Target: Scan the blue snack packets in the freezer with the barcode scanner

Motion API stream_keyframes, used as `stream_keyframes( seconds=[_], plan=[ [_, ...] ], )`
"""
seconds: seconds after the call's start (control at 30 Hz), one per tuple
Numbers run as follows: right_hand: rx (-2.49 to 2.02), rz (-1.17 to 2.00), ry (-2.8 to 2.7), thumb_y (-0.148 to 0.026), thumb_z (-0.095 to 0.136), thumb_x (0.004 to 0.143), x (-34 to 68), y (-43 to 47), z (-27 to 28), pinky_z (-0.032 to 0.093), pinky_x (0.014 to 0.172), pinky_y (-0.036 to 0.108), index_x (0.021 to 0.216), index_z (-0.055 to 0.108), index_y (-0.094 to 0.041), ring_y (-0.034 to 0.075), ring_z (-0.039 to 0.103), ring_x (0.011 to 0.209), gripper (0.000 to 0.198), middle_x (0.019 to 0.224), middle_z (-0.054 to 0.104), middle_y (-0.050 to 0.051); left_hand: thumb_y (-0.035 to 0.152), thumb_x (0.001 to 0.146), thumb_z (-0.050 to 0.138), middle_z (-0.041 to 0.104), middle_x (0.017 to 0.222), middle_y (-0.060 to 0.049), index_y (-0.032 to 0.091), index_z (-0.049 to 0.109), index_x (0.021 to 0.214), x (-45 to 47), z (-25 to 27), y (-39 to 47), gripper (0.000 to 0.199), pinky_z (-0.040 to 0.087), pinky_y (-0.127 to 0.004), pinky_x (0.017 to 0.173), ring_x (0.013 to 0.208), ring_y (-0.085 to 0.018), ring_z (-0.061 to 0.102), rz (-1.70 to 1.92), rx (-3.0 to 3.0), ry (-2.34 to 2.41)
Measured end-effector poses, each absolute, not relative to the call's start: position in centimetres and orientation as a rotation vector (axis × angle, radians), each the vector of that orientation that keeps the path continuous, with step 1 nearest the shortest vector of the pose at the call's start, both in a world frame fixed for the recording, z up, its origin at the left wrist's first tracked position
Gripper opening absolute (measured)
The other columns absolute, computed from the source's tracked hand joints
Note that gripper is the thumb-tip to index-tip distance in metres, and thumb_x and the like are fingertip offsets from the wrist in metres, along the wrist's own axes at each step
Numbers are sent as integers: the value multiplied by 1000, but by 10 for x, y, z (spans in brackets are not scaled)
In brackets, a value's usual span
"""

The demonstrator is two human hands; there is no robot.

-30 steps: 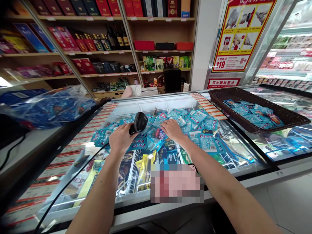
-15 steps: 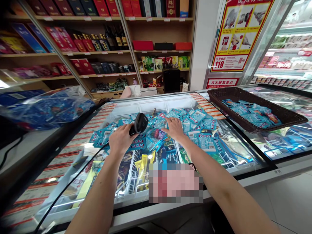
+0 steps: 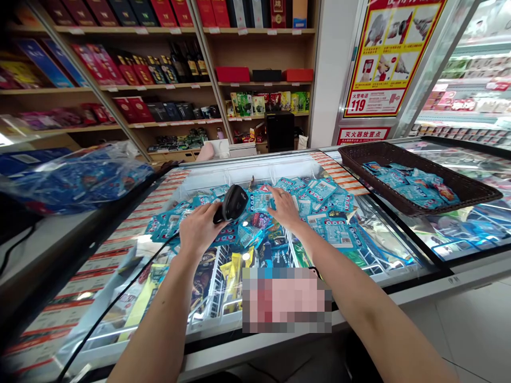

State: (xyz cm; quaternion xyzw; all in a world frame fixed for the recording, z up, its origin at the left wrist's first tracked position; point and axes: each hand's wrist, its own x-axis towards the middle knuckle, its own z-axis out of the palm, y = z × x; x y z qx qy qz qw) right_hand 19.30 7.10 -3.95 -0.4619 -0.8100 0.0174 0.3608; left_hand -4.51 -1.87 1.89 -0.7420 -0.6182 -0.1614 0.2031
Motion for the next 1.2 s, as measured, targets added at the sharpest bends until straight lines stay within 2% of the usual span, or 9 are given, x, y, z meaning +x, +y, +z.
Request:
stream_keyframes(
  seconds=[0.13, 0.53, 0.93, 1.2],
  plan=[
    [-1116, 80, -2043, -20, 48, 79, 193, 71, -40, 36, 98, 36, 138, 31, -22, 21, 45, 115, 61, 128, 45, 9, 42, 83, 49, 62, 105, -7, 24, 51, 114, -44, 18, -19, 36, 40, -29, 66, 102, -23, 55, -421, -2141, -1695],
    [-921, 110, -1933, -11, 45, 78, 194, 78, -45, 38, 97, 36, 134, 40, -25, 20, 47, 114, 58, 123, 49, 7, 38, 80, 55, 63, 98, -5, 24, 52, 112, -44, 10, -13, 35, 39, -29, 63, 95, -22, 57, -392, -2228, -1513],
    [-1051, 26, -1913, -6, 41, 74, 194, 81, -47, 38, 95, 38, 123, 51, -20, 21, 51, 106, 52, 113, 59, 7, 38, 81, 54, 64, 95, -5, 23, 52, 113, -39, 12, -15, 35, 40, -31, 65, 94, -23, 57, -411, -2273, -1436],
    [-1071, 25, -1913, -5, 43, 73, 195, 82, -46, 37, 95, 37, 124, 50, -20, 21, 51, 107, 54, 114, 59, 6, 38, 78, 59, 64, 97, -5, 22, 52, 113, -37, 13, -16, 39, 42, -31, 67, 94, -24, 57, -372, -2290, -1418]
  ],
)
